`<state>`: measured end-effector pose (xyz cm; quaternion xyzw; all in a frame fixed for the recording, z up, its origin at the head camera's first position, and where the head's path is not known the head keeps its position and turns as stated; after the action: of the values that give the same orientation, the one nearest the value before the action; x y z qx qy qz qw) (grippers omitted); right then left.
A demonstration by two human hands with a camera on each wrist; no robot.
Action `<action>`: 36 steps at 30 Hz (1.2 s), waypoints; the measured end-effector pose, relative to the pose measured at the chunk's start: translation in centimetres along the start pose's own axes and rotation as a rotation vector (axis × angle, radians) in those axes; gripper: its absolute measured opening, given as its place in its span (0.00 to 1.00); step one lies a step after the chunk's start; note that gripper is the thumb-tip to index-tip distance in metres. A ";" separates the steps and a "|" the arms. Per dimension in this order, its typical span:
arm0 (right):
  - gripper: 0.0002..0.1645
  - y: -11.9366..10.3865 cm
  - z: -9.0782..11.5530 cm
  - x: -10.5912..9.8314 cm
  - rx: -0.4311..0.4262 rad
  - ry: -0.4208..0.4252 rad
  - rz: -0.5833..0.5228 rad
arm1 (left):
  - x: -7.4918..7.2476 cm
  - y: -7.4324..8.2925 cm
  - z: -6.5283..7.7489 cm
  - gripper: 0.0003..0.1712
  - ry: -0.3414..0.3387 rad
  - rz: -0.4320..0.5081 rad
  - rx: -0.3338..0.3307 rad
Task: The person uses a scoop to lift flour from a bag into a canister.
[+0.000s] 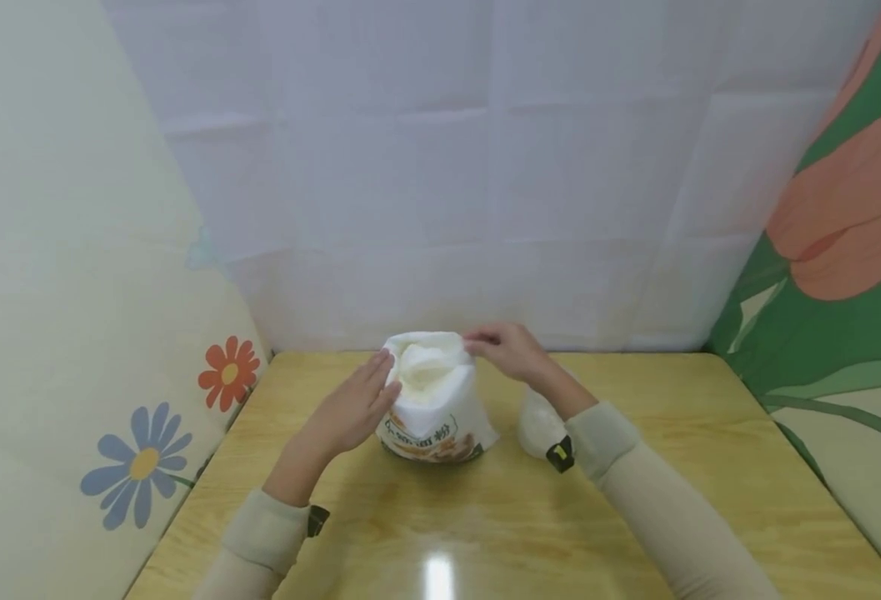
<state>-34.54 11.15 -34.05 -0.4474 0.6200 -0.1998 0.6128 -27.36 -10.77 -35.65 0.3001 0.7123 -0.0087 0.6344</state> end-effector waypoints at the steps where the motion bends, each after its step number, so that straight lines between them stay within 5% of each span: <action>1: 0.21 0.1 0.0 0.0 0.012 0.000 -0.009 | 0.0 0.0 0.0 0.40 0.001 -0.001 0.000; 36: 0.23 1.4 1.4 -2.4 0.032 0.032 -0.129 | 0.0 -0.2 0.0 0.40 -0.011 -0.042 0.013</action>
<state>-34.04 14.15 -33.99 -0.4732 0.5963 -0.2559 0.5959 -27.45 -10.94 -35.77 0.2889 0.7148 -0.0285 0.6362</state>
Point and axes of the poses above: each hand's wrist, its own z-axis away from the middle knuckle, its own x-axis out of the palm, y = z × x, the point moved 9 cm from there along -z, towards the middle knuckle, and after that the axes turned 4 degrees about y, right-handed, at the moved point
